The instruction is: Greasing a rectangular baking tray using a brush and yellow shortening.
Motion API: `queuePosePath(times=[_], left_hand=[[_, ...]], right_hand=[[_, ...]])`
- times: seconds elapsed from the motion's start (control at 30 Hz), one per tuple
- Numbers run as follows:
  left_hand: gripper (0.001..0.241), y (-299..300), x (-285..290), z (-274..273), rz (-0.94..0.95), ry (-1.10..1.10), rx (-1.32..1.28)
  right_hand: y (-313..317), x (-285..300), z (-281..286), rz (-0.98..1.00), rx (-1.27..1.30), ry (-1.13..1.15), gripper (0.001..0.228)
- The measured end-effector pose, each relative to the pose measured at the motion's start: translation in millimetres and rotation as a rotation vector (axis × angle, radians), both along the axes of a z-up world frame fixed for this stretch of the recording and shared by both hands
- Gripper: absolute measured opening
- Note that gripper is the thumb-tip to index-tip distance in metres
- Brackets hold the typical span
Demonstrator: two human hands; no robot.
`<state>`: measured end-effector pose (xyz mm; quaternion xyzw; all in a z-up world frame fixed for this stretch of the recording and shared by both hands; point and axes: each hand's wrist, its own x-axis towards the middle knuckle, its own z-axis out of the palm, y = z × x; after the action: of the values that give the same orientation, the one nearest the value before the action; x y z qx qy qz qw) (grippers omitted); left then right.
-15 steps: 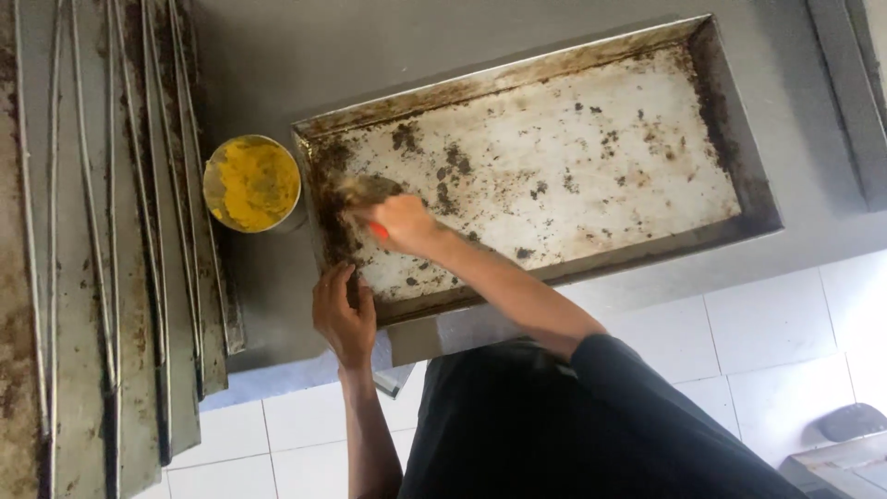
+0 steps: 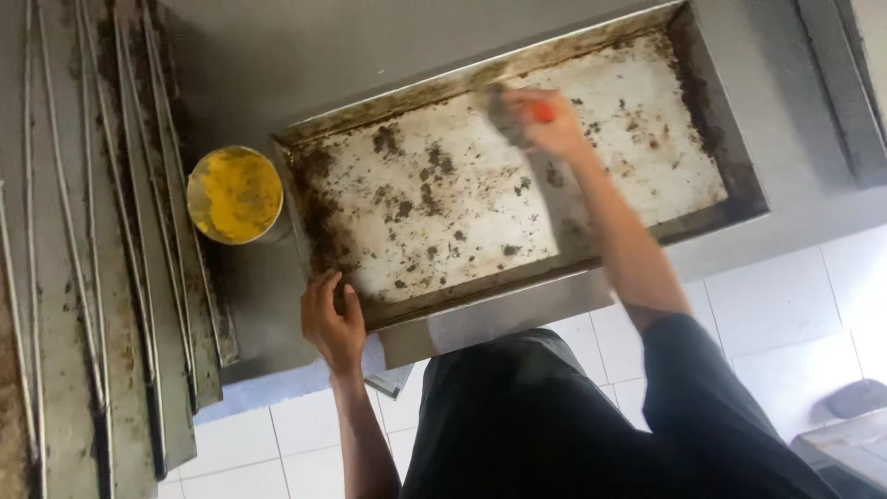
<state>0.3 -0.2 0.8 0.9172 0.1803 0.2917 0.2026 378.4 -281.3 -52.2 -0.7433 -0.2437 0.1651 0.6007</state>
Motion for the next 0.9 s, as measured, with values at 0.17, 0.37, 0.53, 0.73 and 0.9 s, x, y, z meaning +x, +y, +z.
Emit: queuePosePath(times=[0.17,0.37,0.53,0.73,0.9], left_hand=[[0.019,1,0,-5,0.018,0.006,0.007],[0.02,4,0,-13,0.018,0.018,0.017],[0.02,2,-1,-5,0.041,0.03,0.011],[0.021,2,0,-5,0.031,0.007,-0.002],[0.022,-1,2,4,0.02,-0.023,-0.04]], right_hand=[[-97,23,21,-0.316,-0.182,-0.236,0.031],[-161,51,-8,-0.538,-0.458,-0.534,0.032],[-133,69,-78,-0.578,-1.276,-0.61,0.039],[29,-2,-39,-0.307,-1.352,-0.694,0.007],[159,-78,0,-0.024,-0.958,-0.735,0.014]])
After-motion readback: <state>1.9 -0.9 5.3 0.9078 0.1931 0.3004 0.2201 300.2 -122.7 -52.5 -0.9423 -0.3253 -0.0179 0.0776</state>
